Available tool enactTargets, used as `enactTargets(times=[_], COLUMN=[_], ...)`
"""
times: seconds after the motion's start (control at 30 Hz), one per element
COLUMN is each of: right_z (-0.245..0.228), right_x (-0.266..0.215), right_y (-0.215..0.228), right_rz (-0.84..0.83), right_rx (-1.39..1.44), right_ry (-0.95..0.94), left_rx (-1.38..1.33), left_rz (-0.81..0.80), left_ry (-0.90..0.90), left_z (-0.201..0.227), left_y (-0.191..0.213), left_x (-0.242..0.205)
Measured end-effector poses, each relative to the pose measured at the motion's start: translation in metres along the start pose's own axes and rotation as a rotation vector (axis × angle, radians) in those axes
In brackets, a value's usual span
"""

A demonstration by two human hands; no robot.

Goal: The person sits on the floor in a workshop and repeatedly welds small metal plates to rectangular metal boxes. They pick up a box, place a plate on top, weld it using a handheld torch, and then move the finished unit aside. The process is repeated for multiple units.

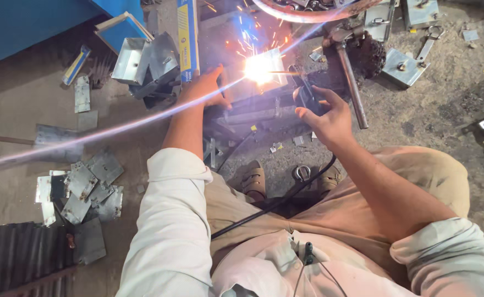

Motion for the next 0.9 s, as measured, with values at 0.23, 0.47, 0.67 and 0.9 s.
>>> enactTargets(times=[0.23,0.47,0.67,0.9], right_z=[-0.004,0.001,0.008,0.0], right_x=[0.001,0.001,0.001,0.002], right_y=[0.0,-0.001,-0.001,-0.001], right_rz=[-0.028,-0.015,-0.007,-0.019], right_rx=[-0.051,0.011,0.07,0.04], right_ry=[-0.099,-0.015,-0.093,-0.073], left_rx=[0.004,-0.005,-0.108,-0.073], left_rz=[-0.034,-0.025,-0.04,-0.045], left_ry=[0.046,0.049,0.049,0.098], left_z=[0.006,0.004,0.001,-0.003], left_y=[0.011,0.008,0.004,0.0], left_x=[-0.011,-0.008,-0.007,-0.001])
Point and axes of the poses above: each hand's wrist, its own x-axis towards the middle knuckle, its own y-axis out of the back of the hand, z = x × y, the point moved 4 cm from there along x, towards the middle knuckle, and after that the axes turned 14 degrees about y, right-handed, at the moved point
